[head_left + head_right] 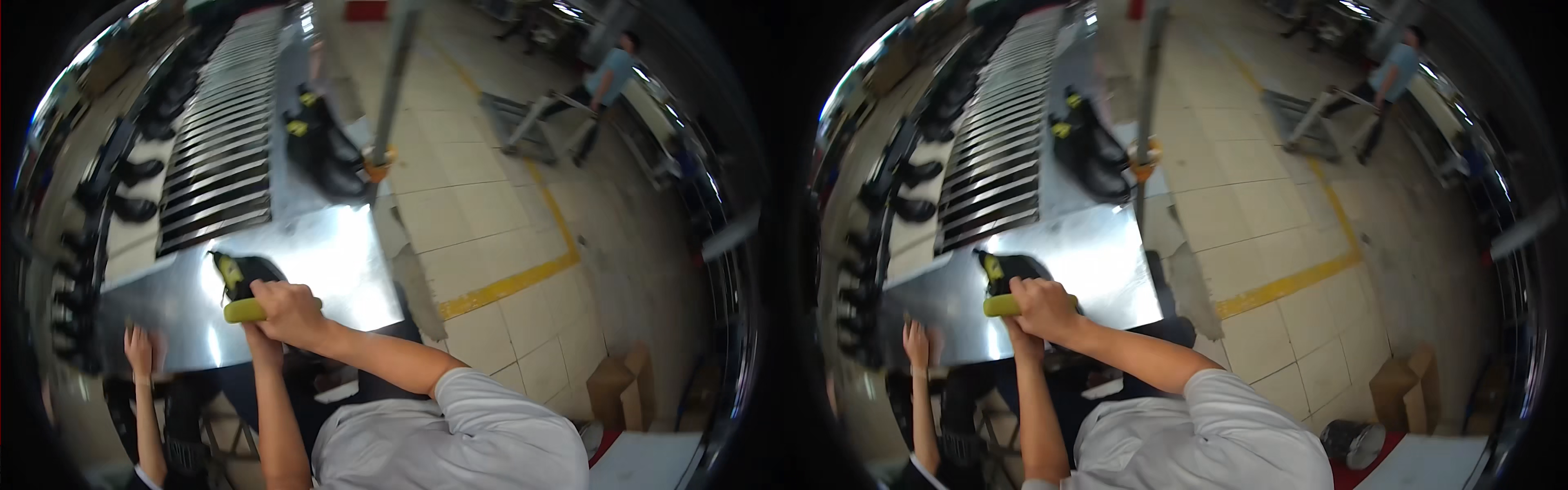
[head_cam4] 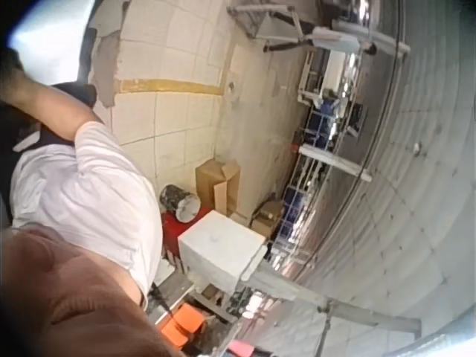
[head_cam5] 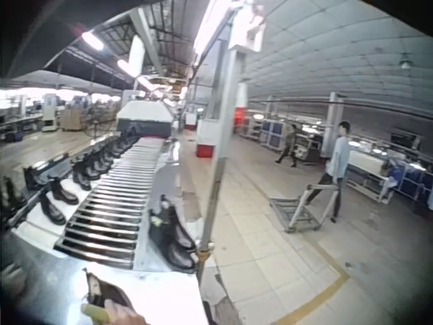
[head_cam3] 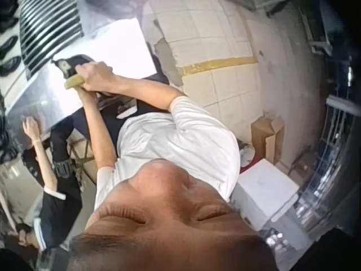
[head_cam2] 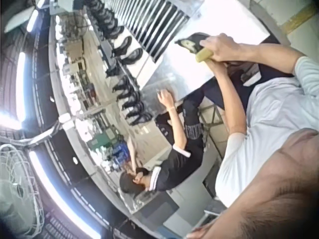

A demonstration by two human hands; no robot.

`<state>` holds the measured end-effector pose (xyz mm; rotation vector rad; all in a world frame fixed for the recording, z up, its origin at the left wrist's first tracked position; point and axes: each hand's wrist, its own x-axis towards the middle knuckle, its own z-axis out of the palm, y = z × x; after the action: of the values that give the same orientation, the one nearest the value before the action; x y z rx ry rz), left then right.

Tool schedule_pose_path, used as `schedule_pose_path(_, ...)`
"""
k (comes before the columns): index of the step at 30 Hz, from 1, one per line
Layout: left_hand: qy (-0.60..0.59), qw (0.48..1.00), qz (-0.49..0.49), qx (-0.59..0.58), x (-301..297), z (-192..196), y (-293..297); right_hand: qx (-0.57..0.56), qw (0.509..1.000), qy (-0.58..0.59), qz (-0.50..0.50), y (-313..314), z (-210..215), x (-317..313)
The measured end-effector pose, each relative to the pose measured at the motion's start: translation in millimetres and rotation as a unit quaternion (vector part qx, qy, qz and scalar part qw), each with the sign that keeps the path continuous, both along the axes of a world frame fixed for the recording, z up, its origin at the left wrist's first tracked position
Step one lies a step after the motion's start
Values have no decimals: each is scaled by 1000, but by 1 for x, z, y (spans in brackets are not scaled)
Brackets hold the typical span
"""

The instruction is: The person uses a yellow-handled tool to rub and polish the surface of black boots on a metal table. They handle the boots one at a time, rotating them to cover different areas, and place finished boots onto a roller conveyor belt.

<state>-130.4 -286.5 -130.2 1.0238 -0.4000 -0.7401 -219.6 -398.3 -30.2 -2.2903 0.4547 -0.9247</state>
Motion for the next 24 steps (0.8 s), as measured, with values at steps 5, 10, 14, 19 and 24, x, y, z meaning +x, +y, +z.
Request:
schedule_pose_path(5, -166, 969, 135, 120, -2, 36, 9, 226, 965, -11, 135, 6, -4, -10)
schedule_pose_path(10, -31, 982, 170, 82, 8, 45, 23, 467, 858, 2, 213, -23, 15, -5)
schedule_pose_path(14, -73, 972, 215, 67, 4, 26, 30, 470, 877, -64, 81, -49, -5, -5)
schedule_pose_path(19, -44, 971, 230, 53, 7, 12, 37, 485, 854, -188, 39, -50, -13, 20)
schedule_pose_path(24, -104, 969, 218, 54, 6, 2, 37, 531, 782, -305, 113, -50, -11, 75)
